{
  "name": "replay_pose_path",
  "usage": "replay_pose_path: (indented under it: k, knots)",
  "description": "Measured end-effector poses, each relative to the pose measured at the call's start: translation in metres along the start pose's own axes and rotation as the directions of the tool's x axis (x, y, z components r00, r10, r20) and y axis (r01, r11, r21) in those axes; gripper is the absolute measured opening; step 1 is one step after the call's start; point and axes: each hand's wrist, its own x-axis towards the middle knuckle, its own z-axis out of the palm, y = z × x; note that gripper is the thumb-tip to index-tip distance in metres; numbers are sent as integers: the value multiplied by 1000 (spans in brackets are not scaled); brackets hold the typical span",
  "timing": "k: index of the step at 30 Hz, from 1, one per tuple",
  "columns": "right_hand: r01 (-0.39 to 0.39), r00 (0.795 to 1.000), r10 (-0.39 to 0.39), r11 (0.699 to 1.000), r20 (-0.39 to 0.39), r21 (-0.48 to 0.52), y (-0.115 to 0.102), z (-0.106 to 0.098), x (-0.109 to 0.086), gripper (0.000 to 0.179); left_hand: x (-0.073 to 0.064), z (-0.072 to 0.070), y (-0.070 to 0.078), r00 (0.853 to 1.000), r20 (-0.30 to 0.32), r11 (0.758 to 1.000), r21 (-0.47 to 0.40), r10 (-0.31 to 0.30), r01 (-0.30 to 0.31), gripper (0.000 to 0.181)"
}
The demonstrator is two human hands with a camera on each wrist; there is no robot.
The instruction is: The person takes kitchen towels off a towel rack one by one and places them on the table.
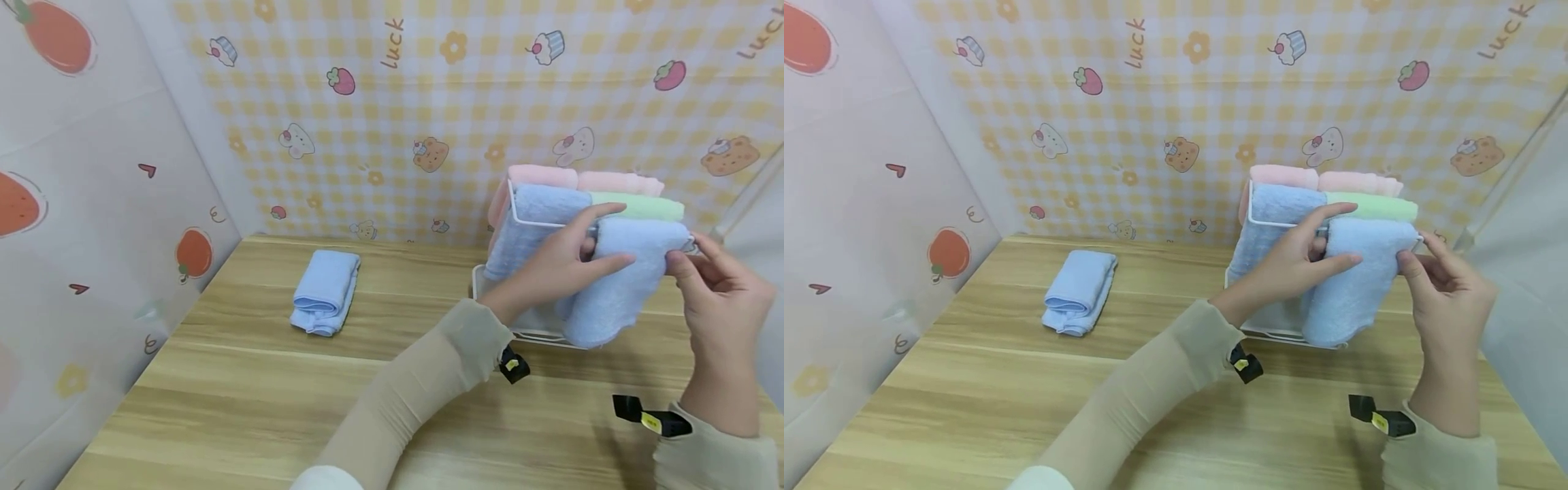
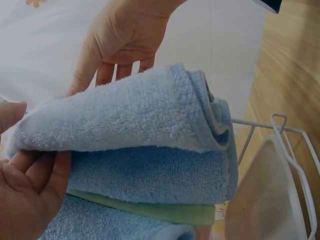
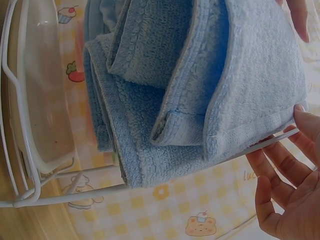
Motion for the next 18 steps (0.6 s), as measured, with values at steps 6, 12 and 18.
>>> replay_pose_path:
  k: [6, 12, 18]
  knots:
    - [-6, 1000, 6, 999, -2, -36, -1, -1, 0, 31, 5, 2, 0, 998, -59, 999, 51, -4, 7, 52]
    - [-11, 1000, 11, 1000, -22, -7, 1, -2, 0, 28, 2, 2, -1, 997, -84, 999, 36, 0, 3, 48]
    - [-5, 992, 4, 1000, -126, -8, 3, 1, 2, 23, -3, 0, 2, 995, -102, 1000, -5, 7, -8, 46]
